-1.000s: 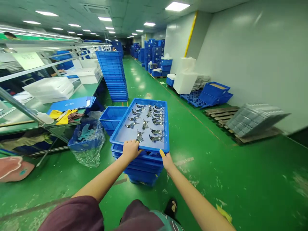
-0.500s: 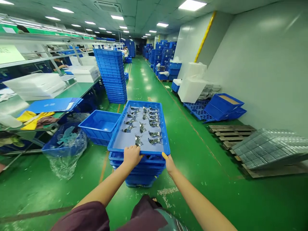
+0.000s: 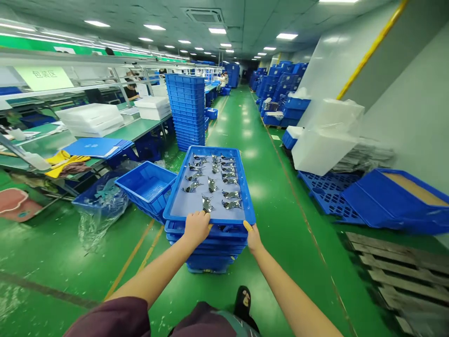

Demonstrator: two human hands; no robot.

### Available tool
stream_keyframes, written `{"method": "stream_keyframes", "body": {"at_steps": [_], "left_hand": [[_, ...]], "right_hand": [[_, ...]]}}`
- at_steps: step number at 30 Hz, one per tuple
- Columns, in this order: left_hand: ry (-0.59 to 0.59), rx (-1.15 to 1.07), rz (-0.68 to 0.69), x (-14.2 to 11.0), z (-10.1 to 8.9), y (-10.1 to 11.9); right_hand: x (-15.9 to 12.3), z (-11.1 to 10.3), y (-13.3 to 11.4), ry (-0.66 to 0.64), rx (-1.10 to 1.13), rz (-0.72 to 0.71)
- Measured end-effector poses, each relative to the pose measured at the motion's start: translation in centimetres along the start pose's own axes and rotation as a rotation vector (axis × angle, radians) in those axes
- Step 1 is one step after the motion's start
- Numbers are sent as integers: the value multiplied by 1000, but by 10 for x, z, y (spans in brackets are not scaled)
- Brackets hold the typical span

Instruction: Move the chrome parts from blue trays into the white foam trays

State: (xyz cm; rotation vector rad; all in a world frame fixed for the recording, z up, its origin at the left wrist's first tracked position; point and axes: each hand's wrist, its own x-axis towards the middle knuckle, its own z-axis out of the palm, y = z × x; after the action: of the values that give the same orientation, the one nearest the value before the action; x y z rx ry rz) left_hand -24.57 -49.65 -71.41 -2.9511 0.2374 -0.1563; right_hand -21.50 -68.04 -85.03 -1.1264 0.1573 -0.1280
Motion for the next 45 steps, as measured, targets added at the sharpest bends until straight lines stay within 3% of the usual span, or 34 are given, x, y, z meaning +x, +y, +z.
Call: {"method": "stream_keyframes", "body": {"at_steps": [9,16,21,28,33,41,43,45], "left_hand": [[-15,40,-220,103,-7,38],[73,-19,-282,184,1,61],[45,-40,-319,241,0,67],[22,-7,-467,317,-11,50],[18,28,-628,364,-16,33],[0,70,-818,425,-24,10],[6,81,-846,437,-25,5],[13,90,-867,449,-26,1]], "right_hand": [[142,-5,-29,-181,-67,49],[246,-14,-48,-293,-138,37],[319,-7,-65,-348,-175,118],[422,43,-68,-445,-174,94],[488,90,-65,-616,-192,84],[557,168,-78,-817,-166,64],[567,175,-78,-798,-163,78],[579,163,-73,-744,-177,108]]}}
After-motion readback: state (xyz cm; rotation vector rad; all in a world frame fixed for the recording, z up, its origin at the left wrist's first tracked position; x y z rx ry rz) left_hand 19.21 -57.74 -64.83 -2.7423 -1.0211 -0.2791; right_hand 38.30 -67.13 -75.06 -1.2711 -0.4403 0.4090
